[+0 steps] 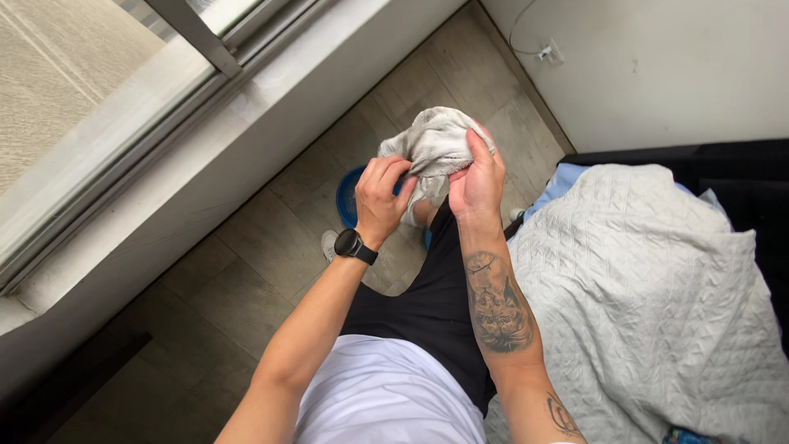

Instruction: The person wipes the window frame and sill with a cloth, then rinses the cloth in a blue bucket of water and wrings it out. They continue wiping the window frame and sill with the damp cloth.

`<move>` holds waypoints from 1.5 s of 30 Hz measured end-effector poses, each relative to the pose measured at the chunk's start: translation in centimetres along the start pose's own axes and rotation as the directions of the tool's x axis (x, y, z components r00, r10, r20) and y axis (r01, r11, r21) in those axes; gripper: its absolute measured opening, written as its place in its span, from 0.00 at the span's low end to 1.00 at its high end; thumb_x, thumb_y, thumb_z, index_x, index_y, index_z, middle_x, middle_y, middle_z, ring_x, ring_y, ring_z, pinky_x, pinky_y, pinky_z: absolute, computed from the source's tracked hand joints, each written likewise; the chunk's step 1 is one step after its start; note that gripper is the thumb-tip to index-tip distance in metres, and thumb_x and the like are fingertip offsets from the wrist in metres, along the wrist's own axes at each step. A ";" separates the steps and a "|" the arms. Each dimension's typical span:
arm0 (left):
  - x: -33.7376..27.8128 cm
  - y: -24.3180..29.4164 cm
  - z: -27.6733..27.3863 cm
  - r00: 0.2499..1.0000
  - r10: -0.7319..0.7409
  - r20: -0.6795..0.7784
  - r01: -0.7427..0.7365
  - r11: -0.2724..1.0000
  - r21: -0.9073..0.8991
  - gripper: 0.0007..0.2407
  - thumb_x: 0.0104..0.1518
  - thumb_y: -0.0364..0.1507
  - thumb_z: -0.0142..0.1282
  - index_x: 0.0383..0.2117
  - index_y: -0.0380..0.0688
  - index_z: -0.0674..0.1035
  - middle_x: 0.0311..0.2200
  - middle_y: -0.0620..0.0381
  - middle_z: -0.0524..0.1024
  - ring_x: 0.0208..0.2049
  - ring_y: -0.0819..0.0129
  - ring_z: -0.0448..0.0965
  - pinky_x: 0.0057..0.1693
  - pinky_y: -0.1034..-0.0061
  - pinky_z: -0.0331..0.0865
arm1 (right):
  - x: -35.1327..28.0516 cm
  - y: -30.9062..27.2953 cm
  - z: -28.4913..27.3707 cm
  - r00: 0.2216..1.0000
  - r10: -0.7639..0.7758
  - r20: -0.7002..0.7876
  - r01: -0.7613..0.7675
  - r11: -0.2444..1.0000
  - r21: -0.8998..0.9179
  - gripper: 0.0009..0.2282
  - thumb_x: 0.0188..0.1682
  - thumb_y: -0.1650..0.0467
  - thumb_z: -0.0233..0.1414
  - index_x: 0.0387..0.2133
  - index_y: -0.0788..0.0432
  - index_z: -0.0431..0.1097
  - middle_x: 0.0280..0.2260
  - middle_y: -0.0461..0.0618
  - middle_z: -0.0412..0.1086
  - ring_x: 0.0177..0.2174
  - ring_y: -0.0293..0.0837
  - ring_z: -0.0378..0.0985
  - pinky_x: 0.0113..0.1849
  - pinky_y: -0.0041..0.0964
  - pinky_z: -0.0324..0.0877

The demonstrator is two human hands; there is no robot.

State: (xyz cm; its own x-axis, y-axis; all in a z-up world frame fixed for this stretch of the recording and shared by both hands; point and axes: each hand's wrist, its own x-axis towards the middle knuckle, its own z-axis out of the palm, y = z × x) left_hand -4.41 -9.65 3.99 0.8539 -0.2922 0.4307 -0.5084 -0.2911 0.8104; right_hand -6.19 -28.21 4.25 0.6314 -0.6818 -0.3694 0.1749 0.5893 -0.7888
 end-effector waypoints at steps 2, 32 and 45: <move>-0.3 0.0 0.1 0.998 0.008 0.060 -0.005 0.999 -0.047 0.05 0.61 0.31 0.62 0.35 0.45 0.81 0.37 0.56 0.79 0.40 0.55 0.81 0.47 0.66 0.76 | -1.5 -0.6 0.3 0.994 0.038 -0.099 -0.039 0.999 -0.016 0.09 0.49 0.73 0.59 0.42 0.61 0.74 0.38 0.62 0.78 0.37 0.56 0.84 0.37 0.48 0.82; -39.1 -56.9 26.1 0.382 -0.870 0.312 0.915 0.402 0.002 0.11 0.64 0.32 0.56 0.21 0.48 0.77 0.17 0.63 0.68 0.23 0.71 0.69 0.33 0.79 0.62 | 15.1 61.9 -49.5 0.835 0.488 -0.253 -0.550 0.730 -0.405 0.19 0.49 0.68 0.63 0.53 0.54 0.72 0.40 0.47 0.74 0.41 0.40 0.77 0.46 0.36 0.75; -46.1 -66.2 36.4 0.531 -0.578 0.620 -0.066 0.701 0.710 0.19 0.67 0.35 0.45 0.60 0.39 0.73 0.57 0.37 0.67 0.60 0.40 0.67 0.60 0.58 0.68 | 21.2 76.3 -51.1 0.974 0.170 0.152 0.209 -0.393 -0.895 0.28 0.42 0.62 0.60 0.57 0.48 0.60 0.50 0.52 0.59 0.55 0.60 0.62 0.46 0.59 0.75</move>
State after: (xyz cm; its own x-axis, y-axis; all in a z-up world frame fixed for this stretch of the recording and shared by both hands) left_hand -14.20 -10.06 -83.95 0.6779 -0.5515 -0.4861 -0.4916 -0.8317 0.2579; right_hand -18.07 -19.87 -88.88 0.7595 -0.4978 -0.4187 -0.6135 -0.7621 -0.2068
